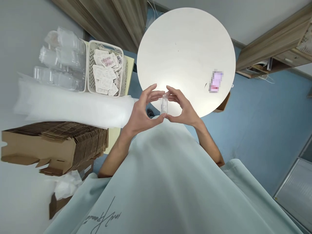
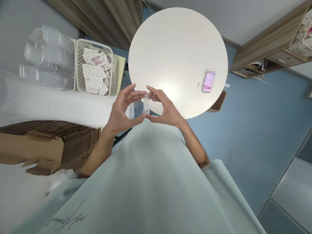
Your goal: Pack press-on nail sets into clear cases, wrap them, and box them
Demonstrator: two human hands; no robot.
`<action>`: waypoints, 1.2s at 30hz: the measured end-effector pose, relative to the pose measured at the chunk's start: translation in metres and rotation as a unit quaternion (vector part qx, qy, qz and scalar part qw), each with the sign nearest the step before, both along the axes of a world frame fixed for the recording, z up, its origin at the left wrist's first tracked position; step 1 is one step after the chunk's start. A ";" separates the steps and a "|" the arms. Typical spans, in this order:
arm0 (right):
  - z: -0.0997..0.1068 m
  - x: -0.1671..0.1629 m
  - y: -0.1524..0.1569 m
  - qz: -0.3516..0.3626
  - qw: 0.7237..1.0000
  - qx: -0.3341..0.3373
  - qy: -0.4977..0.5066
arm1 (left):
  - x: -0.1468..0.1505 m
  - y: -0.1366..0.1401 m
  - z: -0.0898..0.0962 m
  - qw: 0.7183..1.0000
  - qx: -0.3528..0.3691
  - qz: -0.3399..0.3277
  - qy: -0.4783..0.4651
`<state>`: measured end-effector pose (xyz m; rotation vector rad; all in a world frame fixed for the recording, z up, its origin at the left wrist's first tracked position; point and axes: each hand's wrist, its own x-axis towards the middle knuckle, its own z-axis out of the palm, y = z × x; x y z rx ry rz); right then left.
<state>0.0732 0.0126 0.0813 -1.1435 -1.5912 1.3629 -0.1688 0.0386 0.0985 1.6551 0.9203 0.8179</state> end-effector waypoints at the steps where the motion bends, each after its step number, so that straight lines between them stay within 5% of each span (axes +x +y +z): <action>1: 0.000 0.004 -0.001 0.000 1.000 0.003 -0.002 | 0.004 0.000 0.000 1.000 -0.003 -0.003 0.004; 18: -0.007 0.025 -0.020 -0.041 0.999 0.010 -0.020 | 0.029 -0.002 0.000 0.999 -0.030 -0.038 0.013; 36: -0.006 0.001 -0.029 -0.071 0.997 -0.010 -0.019 | 0.014 0.005 -0.004 0.998 0.009 -0.057 0.036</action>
